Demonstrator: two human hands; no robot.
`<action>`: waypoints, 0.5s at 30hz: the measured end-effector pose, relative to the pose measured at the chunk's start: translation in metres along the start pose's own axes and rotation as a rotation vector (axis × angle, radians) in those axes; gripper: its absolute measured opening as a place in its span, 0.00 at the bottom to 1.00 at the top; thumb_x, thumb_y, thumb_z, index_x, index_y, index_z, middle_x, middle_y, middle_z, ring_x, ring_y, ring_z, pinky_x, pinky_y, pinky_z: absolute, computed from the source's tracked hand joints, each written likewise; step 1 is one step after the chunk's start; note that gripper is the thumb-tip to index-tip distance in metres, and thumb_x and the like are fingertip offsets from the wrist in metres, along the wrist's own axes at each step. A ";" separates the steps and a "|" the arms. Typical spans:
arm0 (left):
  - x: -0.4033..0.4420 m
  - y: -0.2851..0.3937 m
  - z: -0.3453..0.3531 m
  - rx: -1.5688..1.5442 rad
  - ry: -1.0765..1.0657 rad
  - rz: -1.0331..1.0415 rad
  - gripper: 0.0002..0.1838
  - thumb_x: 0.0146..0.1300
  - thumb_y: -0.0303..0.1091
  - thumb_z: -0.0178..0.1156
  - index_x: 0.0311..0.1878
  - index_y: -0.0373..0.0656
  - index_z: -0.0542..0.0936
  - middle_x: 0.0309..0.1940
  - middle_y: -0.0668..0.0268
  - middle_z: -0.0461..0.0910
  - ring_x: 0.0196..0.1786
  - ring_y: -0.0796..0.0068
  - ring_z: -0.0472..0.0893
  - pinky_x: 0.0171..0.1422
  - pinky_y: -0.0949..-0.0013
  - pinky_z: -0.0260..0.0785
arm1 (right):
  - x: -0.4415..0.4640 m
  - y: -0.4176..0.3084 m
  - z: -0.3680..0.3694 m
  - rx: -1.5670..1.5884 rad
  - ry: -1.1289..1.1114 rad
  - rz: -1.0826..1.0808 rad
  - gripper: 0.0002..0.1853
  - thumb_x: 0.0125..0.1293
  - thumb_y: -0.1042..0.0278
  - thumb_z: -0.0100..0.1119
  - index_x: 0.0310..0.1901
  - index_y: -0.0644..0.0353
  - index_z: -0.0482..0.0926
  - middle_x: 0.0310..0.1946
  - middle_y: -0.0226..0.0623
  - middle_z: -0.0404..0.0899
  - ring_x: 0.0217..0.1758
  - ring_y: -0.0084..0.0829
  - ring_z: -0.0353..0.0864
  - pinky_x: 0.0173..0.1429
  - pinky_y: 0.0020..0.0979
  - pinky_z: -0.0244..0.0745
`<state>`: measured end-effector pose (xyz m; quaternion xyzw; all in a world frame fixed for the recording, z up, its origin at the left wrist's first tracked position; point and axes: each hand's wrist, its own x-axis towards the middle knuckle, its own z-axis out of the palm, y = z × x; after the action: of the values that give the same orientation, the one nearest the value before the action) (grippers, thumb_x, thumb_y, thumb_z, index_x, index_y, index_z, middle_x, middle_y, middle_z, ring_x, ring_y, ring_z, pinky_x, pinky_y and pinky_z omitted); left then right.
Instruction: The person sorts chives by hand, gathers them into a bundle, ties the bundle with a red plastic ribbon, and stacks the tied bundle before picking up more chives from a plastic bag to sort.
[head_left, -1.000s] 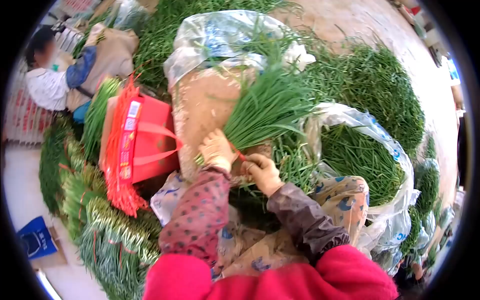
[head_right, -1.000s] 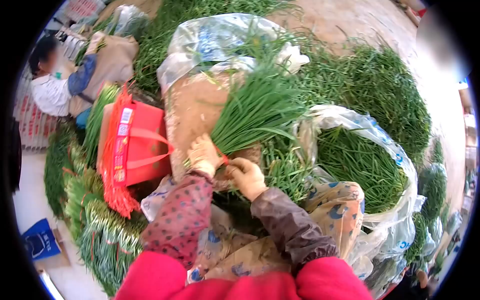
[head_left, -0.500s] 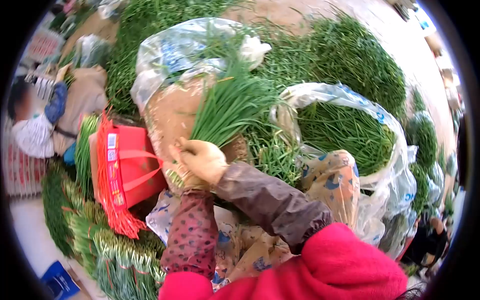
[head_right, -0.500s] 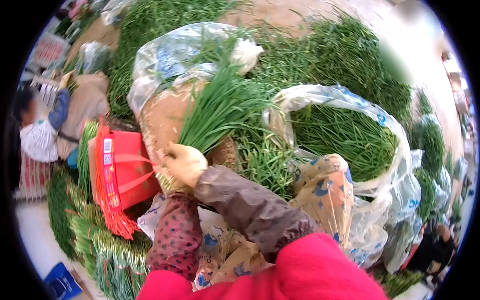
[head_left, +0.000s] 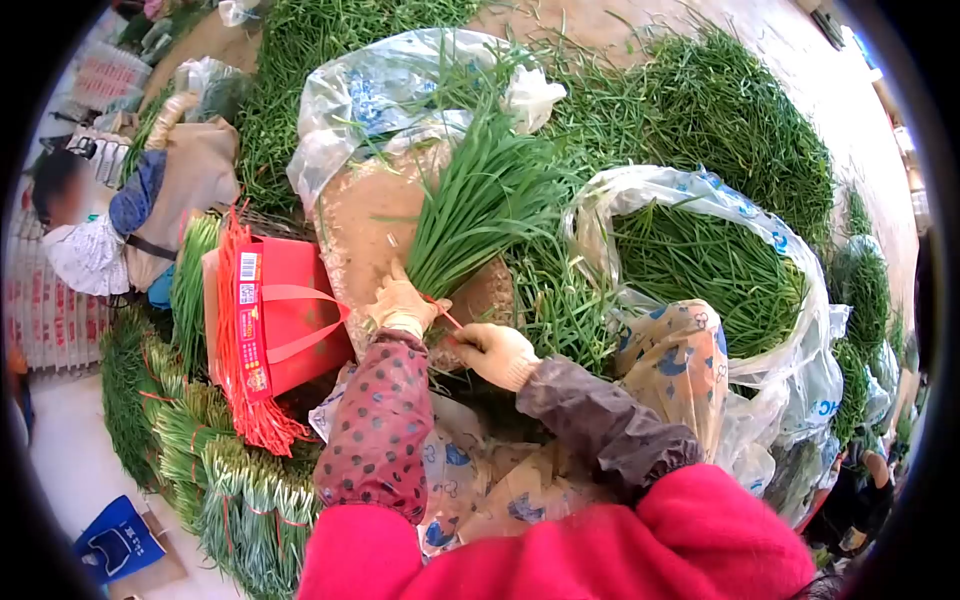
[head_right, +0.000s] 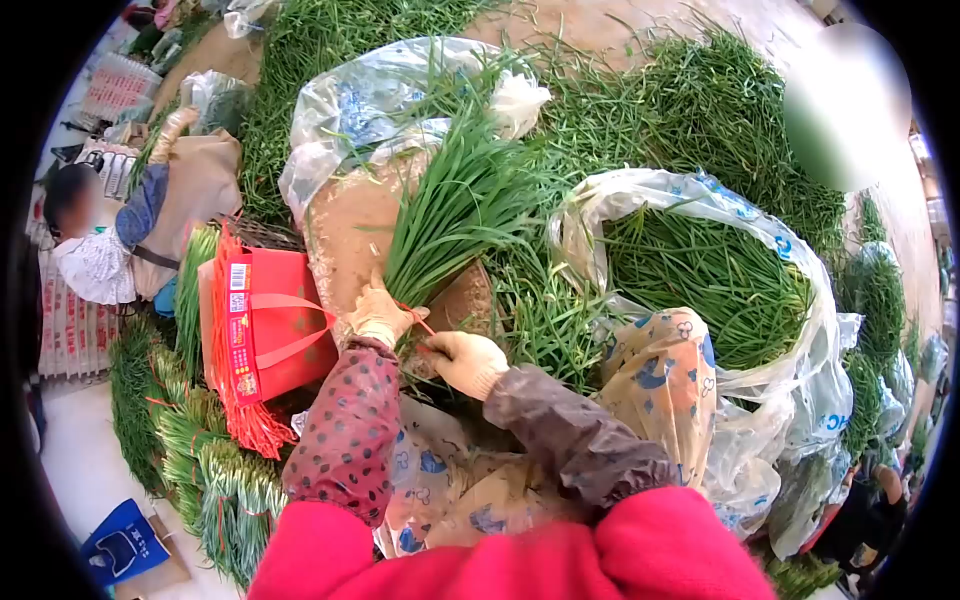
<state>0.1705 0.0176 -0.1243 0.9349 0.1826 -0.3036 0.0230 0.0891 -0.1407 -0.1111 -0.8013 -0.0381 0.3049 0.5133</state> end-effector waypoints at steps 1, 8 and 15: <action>-0.002 -0.001 -0.002 -0.005 0.011 0.000 0.65 0.35 0.59 0.77 0.74 0.48 0.49 0.65 0.54 0.66 0.67 0.55 0.67 0.65 0.44 0.60 | -0.012 0.001 -0.003 -0.027 0.015 -0.043 0.16 0.64 0.58 0.55 0.50 0.56 0.79 0.42 0.42 0.82 0.46 0.45 0.81 0.50 0.36 0.75; -0.017 -0.028 0.008 -0.086 0.073 0.118 0.75 0.32 0.53 0.80 0.77 0.55 0.36 0.74 0.58 0.52 0.75 0.51 0.52 0.71 0.40 0.53 | -0.053 0.045 -0.038 -0.132 0.066 0.054 0.12 0.62 0.61 0.53 0.43 0.53 0.82 0.35 0.42 0.83 0.42 0.45 0.82 0.47 0.38 0.76; -0.011 -0.073 0.030 -0.082 -0.007 0.099 0.73 0.33 0.51 0.81 0.77 0.57 0.37 0.74 0.58 0.51 0.76 0.49 0.49 0.74 0.46 0.51 | -0.042 0.032 -0.068 0.082 0.125 0.221 0.12 0.64 0.62 0.56 0.44 0.57 0.82 0.34 0.38 0.84 0.38 0.36 0.82 0.46 0.31 0.75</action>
<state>0.1194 0.0778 -0.1378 0.9400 0.1486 -0.2975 0.0768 0.0832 -0.2256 -0.0995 -0.7964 0.0951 0.3105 0.5102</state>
